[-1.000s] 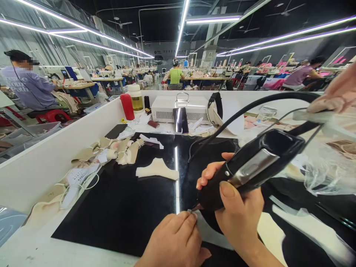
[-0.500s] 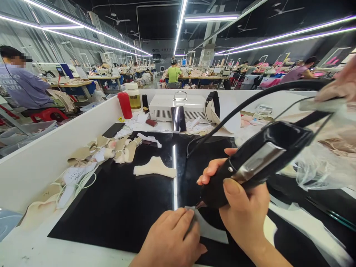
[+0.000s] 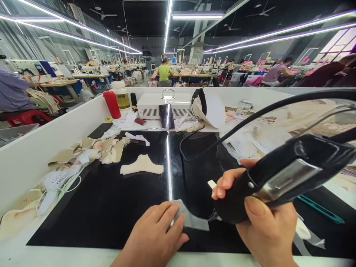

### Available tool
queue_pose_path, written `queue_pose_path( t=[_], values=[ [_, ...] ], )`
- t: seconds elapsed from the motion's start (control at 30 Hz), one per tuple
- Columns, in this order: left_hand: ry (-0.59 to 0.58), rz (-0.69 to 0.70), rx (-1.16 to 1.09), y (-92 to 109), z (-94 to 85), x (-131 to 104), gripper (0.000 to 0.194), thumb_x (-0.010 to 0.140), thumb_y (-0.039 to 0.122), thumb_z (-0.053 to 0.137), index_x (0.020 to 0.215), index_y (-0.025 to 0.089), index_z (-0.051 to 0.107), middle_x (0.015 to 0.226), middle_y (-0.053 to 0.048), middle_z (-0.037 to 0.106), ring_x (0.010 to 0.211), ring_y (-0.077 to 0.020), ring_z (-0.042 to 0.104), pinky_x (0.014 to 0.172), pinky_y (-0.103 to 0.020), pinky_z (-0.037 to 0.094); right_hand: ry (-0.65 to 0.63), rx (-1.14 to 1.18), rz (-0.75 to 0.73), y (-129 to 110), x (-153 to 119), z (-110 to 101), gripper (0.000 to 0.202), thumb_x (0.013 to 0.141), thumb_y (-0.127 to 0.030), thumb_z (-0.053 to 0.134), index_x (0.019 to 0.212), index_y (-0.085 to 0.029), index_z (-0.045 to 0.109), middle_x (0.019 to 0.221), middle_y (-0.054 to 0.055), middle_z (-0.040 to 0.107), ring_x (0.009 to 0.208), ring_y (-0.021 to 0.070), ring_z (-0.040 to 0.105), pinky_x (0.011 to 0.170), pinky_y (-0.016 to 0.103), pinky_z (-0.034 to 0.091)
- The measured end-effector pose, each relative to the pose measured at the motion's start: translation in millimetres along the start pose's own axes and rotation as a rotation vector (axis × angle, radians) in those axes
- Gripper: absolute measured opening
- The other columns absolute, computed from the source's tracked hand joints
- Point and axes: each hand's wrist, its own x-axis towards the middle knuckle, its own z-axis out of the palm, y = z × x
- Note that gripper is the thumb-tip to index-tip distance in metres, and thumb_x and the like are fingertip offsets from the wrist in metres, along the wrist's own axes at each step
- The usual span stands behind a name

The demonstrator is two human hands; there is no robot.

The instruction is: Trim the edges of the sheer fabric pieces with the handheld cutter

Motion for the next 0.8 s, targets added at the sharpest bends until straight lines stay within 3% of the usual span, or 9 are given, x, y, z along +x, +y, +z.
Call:
queue_pose_path(
  t=[0.6, 0.8],
  values=[
    [0.002, 0.038, -0.011, -5, -2.7, 0, 0.035, 0.111, 0.032, 0.041, 0.112, 0.015, 0.071, 0.115, -0.009, 0.077, 0.105, -0.024, 0.074, 0.082, -0.035, 0.065, 0.018, 0.048, 0.008, -3, -6, 8, 0.041, 0.09, -0.046, 0.079, 0.123, -0.029, 0.061, 0.084, 0.0, 0.067, 0.065, 0.0169, 0.066, 0.062, 0.032, 0.058],
    [0.058, 0.034, -0.041, 1, -4.8, 12, 0.027, 0.11, 0.025, 0.046, 0.11, 0.014, 0.07, 0.117, -0.006, 0.076, 0.11, -0.0228, 0.071, 0.097, -0.037, 0.059, -0.011, 0.055, 0.022, -1, -6, 7, 0.041, 0.091, -0.044, 0.078, 0.125, -0.03, 0.06, 0.086, 0.0, 0.067, 0.068, 0.0174, 0.066, 0.065, 0.034, 0.059]
  ],
)
